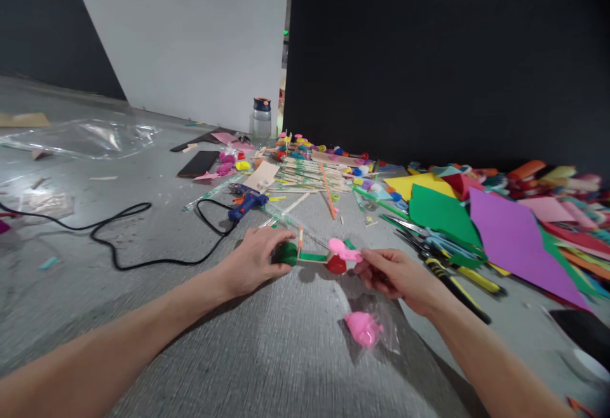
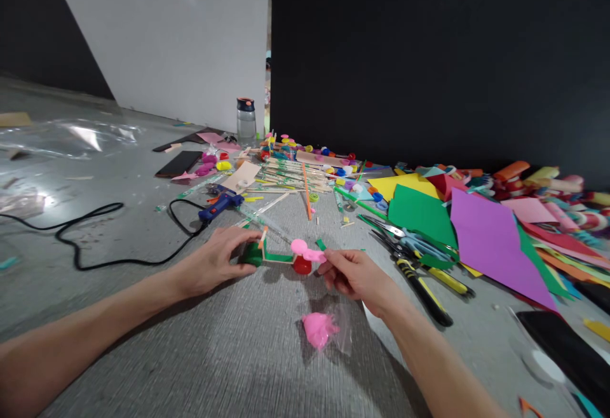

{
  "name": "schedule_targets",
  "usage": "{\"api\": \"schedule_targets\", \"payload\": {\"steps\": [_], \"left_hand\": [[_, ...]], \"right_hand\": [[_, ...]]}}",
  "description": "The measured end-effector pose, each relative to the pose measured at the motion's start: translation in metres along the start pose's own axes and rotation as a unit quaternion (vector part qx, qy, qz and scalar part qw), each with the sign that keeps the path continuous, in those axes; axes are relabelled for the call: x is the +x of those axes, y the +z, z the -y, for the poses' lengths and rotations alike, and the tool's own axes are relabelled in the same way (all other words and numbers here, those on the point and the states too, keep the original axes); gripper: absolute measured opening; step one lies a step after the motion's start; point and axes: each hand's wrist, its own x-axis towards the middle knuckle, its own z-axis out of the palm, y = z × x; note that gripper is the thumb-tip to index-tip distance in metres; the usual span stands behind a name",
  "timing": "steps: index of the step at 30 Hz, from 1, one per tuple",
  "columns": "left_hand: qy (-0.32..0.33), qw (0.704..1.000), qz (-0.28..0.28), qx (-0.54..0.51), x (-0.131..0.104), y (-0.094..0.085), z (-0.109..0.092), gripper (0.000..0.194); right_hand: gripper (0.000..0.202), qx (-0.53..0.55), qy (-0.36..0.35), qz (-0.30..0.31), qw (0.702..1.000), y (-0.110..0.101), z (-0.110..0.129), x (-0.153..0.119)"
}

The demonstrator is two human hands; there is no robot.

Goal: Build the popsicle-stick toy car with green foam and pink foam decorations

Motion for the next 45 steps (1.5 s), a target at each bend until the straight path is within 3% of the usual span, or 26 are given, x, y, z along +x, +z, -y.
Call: {"api": "schedule_targets", "payload": {"steps": [3,7,15,22,31,34,45], "left_hand": [[-0.003,1.000,0.003,0.001,0.000,-0.001,-0.001,0.047],[0.000,1.000,0.001,0.002,0.000,-0.001,0.000,0.047],[-0.001,1.000,-0.001,-0.002,0.000,0.000,0.001,0.049],[-0.004,1.000,-0.001,0.000,0.000,-0.001,-0.001,0.047],[-0.004,1.000,0.010,-0.005,0.000,-0.003,-0.002,0.047],[-0.001,1.000,0.010,-0.005,0.000,-0.003,-0.003,0.046],[-0.005,1.000,0.009,-0.001,0.001,-0.004,-0.005,0.045]], "right_hand": [[0.070,0.009,-0.005,0.004,1.000,-0.005,0.000,-0.002],[0.053,-0.023,-0.048,0.003,0.999,-0.008,0.000,-0.004],[0.021,-0.153,-0.172,-0.079,0.970,0.002,0.001,-0.007],[0.016,-0.211,-0.200,-0.103,0.951,0.004,0.007,-0.010],[0.027,-0.182,-0.198,-0.054,0.962,-0.010,-0.005,-0.004],[0.031,-0.184,-0.213,-0.065,0.957,-0.012,-0.003,-0.004],[0.015,-0.205,-0.309,-0.089,0.924,0.016,0.013,0.001]]}}
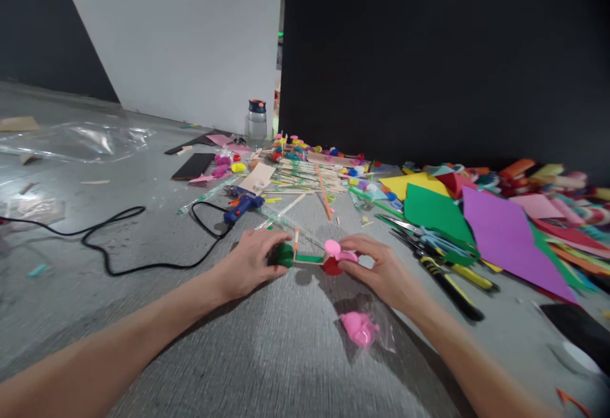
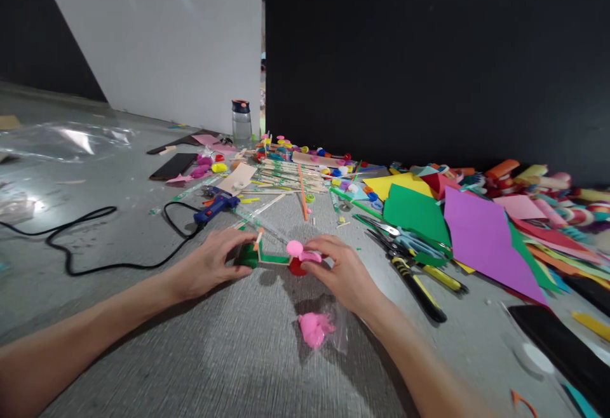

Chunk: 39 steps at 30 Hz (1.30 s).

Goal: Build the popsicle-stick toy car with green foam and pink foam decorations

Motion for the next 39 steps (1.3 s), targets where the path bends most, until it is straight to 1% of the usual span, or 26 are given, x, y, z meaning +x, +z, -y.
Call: {"api": "schedule_targets", "payload": {"steps": [7,18,25,30,36,39], "left_hand": [[0.000,1.000,-0.002,-0.003,-0.0003,-0.0006,0.0000,0.045],[0.006,1.000,0.001,-0.005,-0.0012,-0.0007,0.0015,0.045],[-0.007,1.000,0.010,0.000,-0.0003,-0.0020,-0.0010,0.046],[0.000,1.000,0.002,-0.005,-0.0009,-0.0020,-0.0006,0.044],[0.001,1.000,0.002,-0.003,-0.0006,-0.0017,0.0004,0.044],[-0.004,1.000,0.008,0.001,-0.0005,-0.0017,0.0001,0.044]], "right_hand": [[0.013,-0.006,-0.003,-0.002,1.000,0.0032,-0.0011,0.0011],[0.013,-0.017,0.018,0.008,1.000,0.0008,0.0028,-0.0005],[0.010,-0.021,0.020,0.006,1.000,0.0025,0.0011,-0.0012],[0.014,-0.025,0.031,-0.004,0.999,0.0016,-0.0016,-0.0029],[0.012,-0.010,0.035,-0.001,0.999,0.0014,-0.0012,-0.0041],[0.016,0.007,0.050,-0.005,0.999,-0.0001,0.0011,-0.0048]]}}
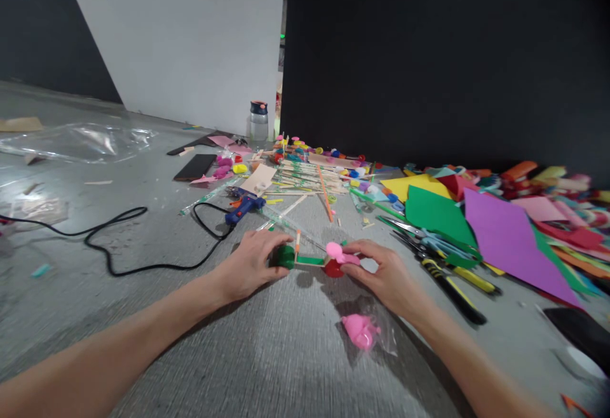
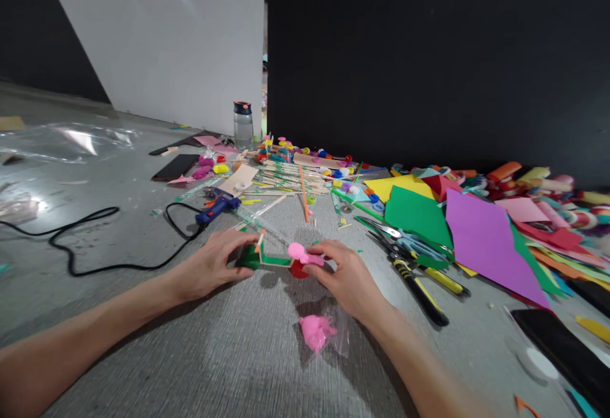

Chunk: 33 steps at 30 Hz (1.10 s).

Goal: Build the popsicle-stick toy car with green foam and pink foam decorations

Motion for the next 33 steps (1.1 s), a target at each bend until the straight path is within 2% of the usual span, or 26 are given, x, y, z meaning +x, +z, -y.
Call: {"api": "schedule_targets", "payload": {"steps": [7,11,19,26,33], "left_hand": [[0.003,1.000,-0.006,-0.002,-0.001,0.001,0.001,0.045],[-0.001,1.000,-0.004,0.000,0.000,0.001,0.000,0.045],[0.004,1.000,-0.005,0.006,0.000,0.001,0.000,0.046],[-0.003,1.000,-0.005,0.006,0.000,0.002,0.000,0.045],[-0.004,1.000,-0.008,0.007,0.000,0.002,0.000,0.048]], "right_hand": [[0.031,0.066,0.095,0.002,0.993,-0.004,-0.006,0.004],[0.031,0.096,0.122,0.027,0.987,0.000,-0.005,0.008],[0.028,0.116,0.127,0.051,0.984,0.006,-0.003,0.012],[0.035,0.097,0.110,0.033,0.989,0.003,-0.007,0.011],[0.032,0.072,0.097,0.019,0.992,0.001,-0.004,0.010]]}}
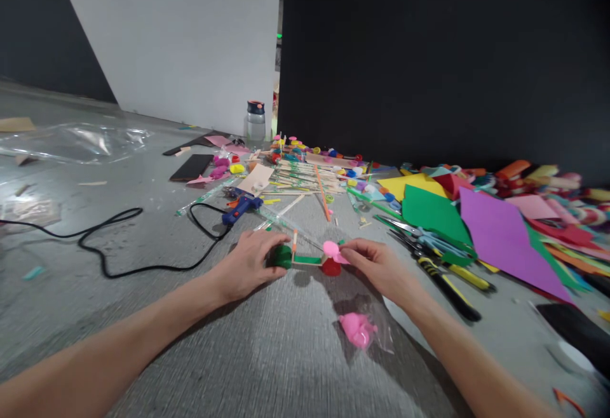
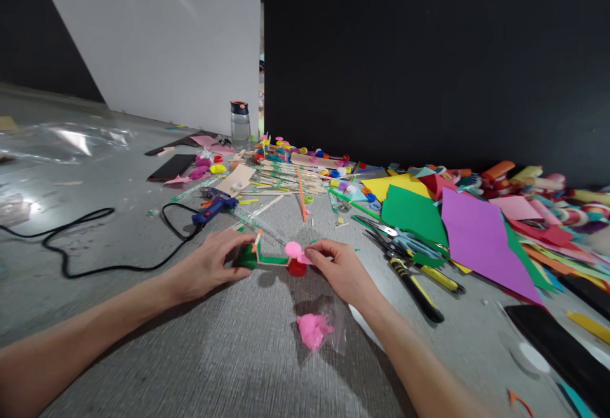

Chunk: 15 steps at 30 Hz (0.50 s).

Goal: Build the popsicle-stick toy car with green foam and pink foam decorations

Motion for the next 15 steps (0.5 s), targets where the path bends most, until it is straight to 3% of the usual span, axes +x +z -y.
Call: {"api": "schedule_targets", "payload": {"steps": [7,15], "left_hand": [[0.000,1.000,0.006,-0.001,-0.001,0.000,0.000,0.048],[0.006,1.000,0.001,-0.001,0.000,0.001,0.002,0.045]], "right_hand": [[0.031,-0.010,0.005,-0.015,1.000,-0.013,-0.003,-0.004],[0.029,-0.030,0.011,0.006,0.999,-0.009,0.004,-0.006]]}}
